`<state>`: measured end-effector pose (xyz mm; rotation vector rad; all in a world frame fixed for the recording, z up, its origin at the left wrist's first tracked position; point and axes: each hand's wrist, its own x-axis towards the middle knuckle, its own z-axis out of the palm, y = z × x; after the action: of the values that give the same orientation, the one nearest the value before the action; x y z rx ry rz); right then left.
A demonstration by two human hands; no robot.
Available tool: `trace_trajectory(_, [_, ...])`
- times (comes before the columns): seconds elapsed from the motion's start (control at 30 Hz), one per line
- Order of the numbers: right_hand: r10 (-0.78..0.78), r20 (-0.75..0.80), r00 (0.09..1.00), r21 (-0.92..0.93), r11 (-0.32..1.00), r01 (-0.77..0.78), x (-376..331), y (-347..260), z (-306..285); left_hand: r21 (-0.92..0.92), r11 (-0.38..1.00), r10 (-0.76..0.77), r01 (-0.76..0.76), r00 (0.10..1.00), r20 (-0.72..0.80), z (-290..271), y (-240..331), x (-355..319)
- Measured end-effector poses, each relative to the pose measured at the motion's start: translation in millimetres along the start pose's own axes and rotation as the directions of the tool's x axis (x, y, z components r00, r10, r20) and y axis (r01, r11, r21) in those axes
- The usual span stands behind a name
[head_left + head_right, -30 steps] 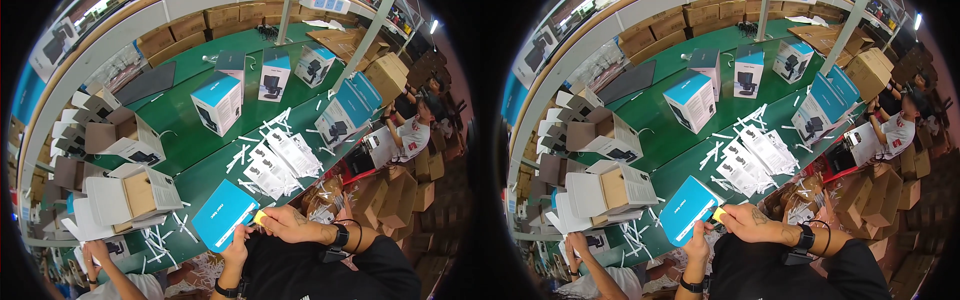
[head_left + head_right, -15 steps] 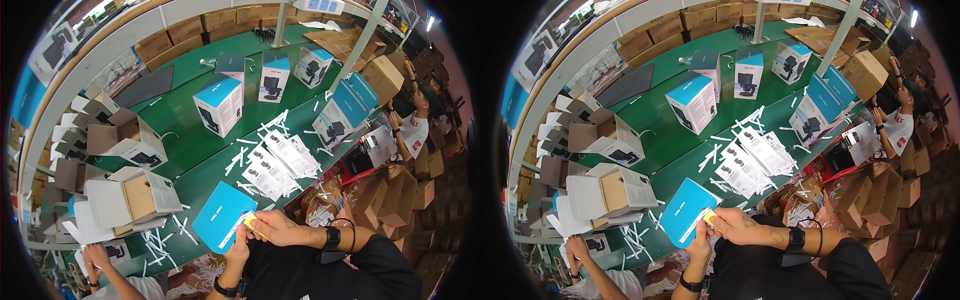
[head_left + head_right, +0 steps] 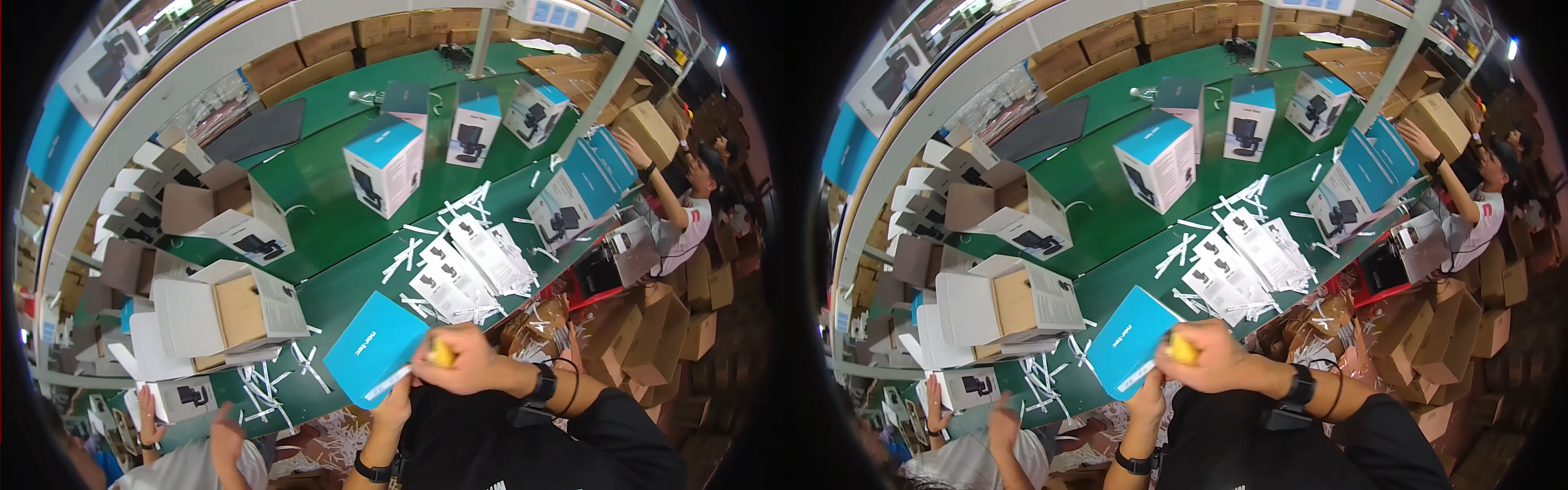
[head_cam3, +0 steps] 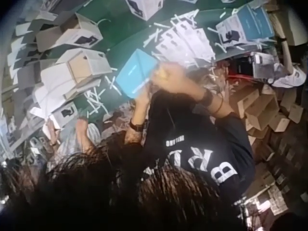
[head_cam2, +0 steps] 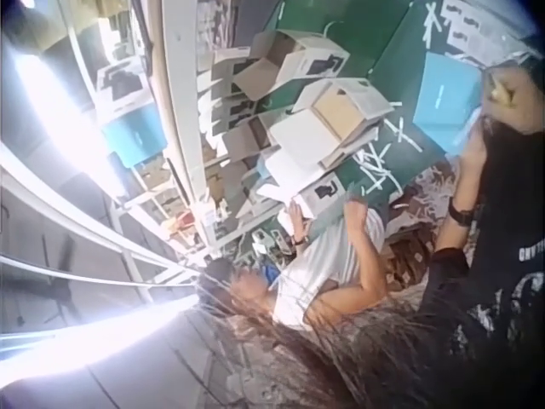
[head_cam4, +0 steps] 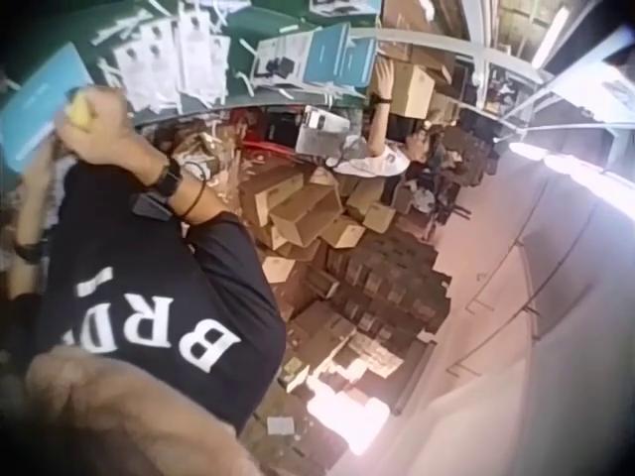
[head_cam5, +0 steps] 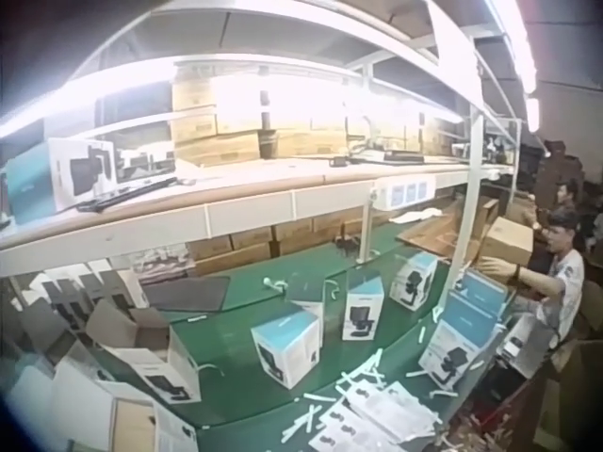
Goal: The person removes a small blue box from a larger white box, cuts its tape with a utility knife, and places a manual inside the white box. They then return the blue box to the white box and close the lid, repeating the process.
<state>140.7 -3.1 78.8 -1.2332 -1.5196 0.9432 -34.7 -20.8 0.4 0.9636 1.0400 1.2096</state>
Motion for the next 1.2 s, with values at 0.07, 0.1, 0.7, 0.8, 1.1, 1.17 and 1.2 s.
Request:
trace_trajectory(0.07, [0.238,0.012,0.971,0.276,0.933,-0.232,-3.3,11.8,-22.7,-0.014,1.0,0.027,-0.028,0.999,-0.039,-1.8,2.1,3.4])
trace_trajectory(0.1, [0.411,0.012,0.912,0.339,0.856,-0.39,-5.7,20.8,-40.7,-0.008,1.0,0.023,-0.024,1.0,-0.014,-2.3,8.1,4.3])
trace_trajectory(0.7, [-0.495,0.394,0.775,-0.129,0.805,0.579,36.1,69.4,-18.8,-0.287,0.869,-0.356,0.403,0.913,0.201,-26.5,46.3,-25.5])
trace_trajectory(0.8, [-0.54,0.368,0.757,-0.135,0.774,0.618,31.0,81.5,-14.7,0.173,0.95,-0.274,0.261,0.96,0.057,-81.1,18.7,-55.3])
trace_trajectory(1.1, [-0.547,0.329,0.77,-0.164,0.77,0.617,19.9,98.9,-5.1,0.874,0.394,0.367,-0.286,0.92,0.135,-58.4,43.8,-18.9])
trace_trajectory(1.17, [-0.534,0.318,0.784,-0.175,0.779,0.602,16.3,98.6,-4.1,0.88,0.374,0.375,-0.292,0.916,0.144,-66.2,27.6,-21.4])
trace_trajectory(1.2, [-0.533,0.32,0.783,-0.161,0.784,0.6,16.8,99.6,-5.1,0.888,0.351,0.388,-0.298,0.909,0.152,-65.9,24.9,-20.3])
